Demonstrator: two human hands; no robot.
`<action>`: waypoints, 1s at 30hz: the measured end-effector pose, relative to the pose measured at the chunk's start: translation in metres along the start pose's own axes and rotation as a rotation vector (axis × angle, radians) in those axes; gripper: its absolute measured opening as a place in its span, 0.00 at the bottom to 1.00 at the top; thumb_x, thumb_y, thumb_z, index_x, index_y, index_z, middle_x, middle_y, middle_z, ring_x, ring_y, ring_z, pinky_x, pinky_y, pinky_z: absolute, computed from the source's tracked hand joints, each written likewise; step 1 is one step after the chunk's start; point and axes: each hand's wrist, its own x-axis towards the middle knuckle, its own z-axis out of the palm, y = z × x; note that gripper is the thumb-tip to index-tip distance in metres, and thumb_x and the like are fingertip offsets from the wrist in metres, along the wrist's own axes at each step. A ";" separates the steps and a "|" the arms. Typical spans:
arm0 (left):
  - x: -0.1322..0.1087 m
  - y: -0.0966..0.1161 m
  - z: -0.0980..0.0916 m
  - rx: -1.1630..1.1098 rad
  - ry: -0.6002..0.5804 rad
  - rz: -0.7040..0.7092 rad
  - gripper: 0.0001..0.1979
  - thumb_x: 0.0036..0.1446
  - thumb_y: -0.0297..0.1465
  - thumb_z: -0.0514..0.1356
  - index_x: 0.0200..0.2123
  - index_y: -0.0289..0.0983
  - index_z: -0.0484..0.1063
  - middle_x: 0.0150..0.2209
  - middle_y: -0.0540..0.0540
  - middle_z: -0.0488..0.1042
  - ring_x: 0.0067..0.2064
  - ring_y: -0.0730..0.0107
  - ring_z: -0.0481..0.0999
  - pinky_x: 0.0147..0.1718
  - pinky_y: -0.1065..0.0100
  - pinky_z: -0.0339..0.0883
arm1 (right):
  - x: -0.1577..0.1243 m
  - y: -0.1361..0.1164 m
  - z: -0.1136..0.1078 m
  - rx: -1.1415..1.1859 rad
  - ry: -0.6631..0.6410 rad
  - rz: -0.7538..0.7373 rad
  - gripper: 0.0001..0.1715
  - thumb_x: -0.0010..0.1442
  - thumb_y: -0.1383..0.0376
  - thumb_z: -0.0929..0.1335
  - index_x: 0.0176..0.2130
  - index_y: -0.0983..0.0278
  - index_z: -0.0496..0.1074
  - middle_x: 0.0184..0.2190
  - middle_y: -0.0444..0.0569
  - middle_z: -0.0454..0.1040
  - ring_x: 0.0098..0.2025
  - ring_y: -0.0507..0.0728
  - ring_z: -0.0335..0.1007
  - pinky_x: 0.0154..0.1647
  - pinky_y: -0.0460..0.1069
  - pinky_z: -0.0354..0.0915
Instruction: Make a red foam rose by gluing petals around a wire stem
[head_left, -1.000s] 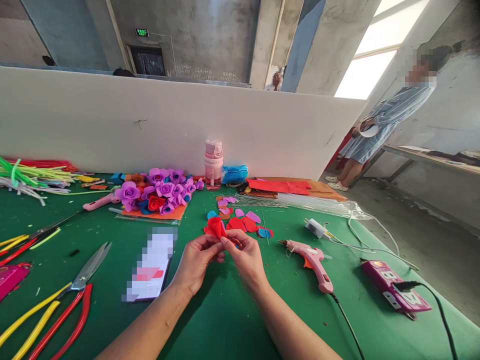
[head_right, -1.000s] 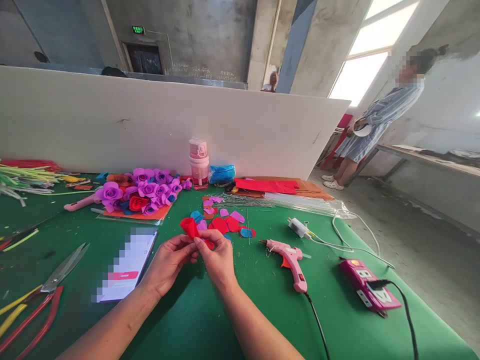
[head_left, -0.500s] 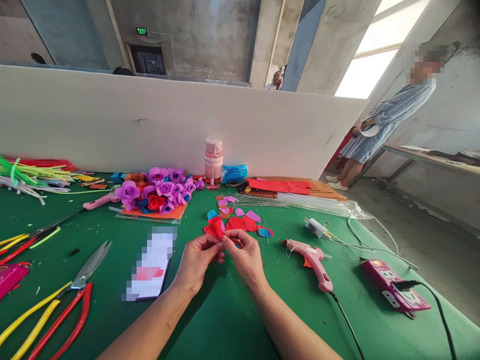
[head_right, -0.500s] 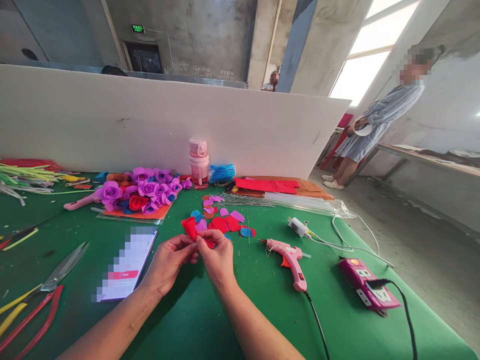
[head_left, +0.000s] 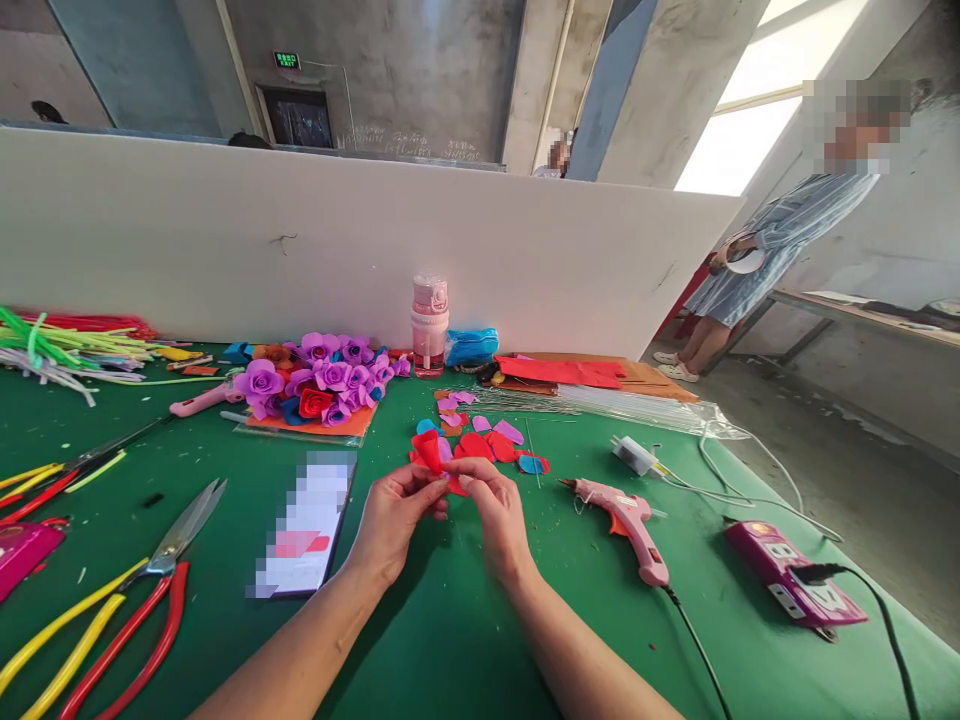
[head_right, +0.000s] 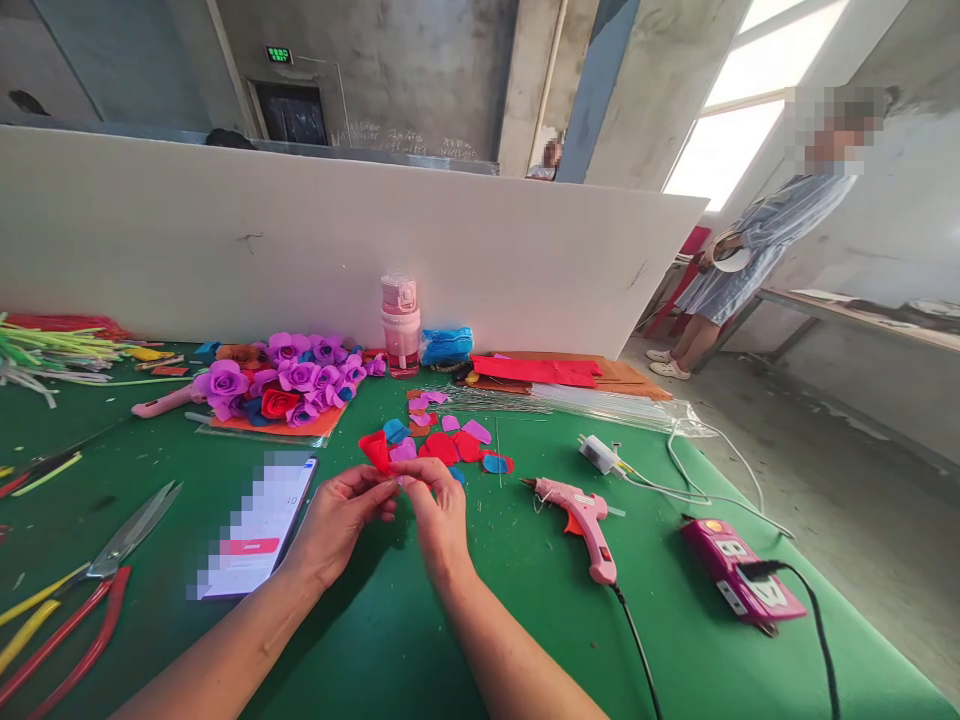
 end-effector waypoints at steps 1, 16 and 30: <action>0.000 0.000 0.000 0.001 -0.002 -0.001 0.13 0.38 0.35 0.72 0.26 0.34 0.77 0.24 0.50 0.74 0.24 0.77 0.71 0.24 0.73 0.67 | -0.001 -0.001 0.000 -0.010 0.003 -0.020 0.15 0.52 0.63 0.65 0.33 0.61 0.80 0.33 0.48 0.77 0.40 0.59 0.70 0.44 0.52 0.63; 0.004 0.006 -0.007 -0.183 -0.016 -0.102 0.15 0.32 0.33 0.74 0.23 0.33 0.76 0.25 0.50 0.75 0.27 0.77 0.72 0.28 0.75 0.67 | -0.014 -0.013 0.001 -0.595 -0.062 -0.519 0.17 0.56 0.63 0.66 0.45 0.58 0.76 0.40 0.50 0.71 0.43 0.60 0.65 0.46 0.57 0.59; -0.001 0.011 -0.004 -0.132 -0.105 -0.081 0.10 0.40 0.32 0.71 0.26 0.34 0.75 0.24 0.48 0.75 0.23 0.78 0.70 0.22 0.74 0.65 | 0.015 0.002 -0.008 0.170 0.063 0.099 0.13 0.47 0.57 0.74 0.27 0.64 0.76 0.25 0.44 0.74 0.29 0.52 0.66 0.33 0.46 0.62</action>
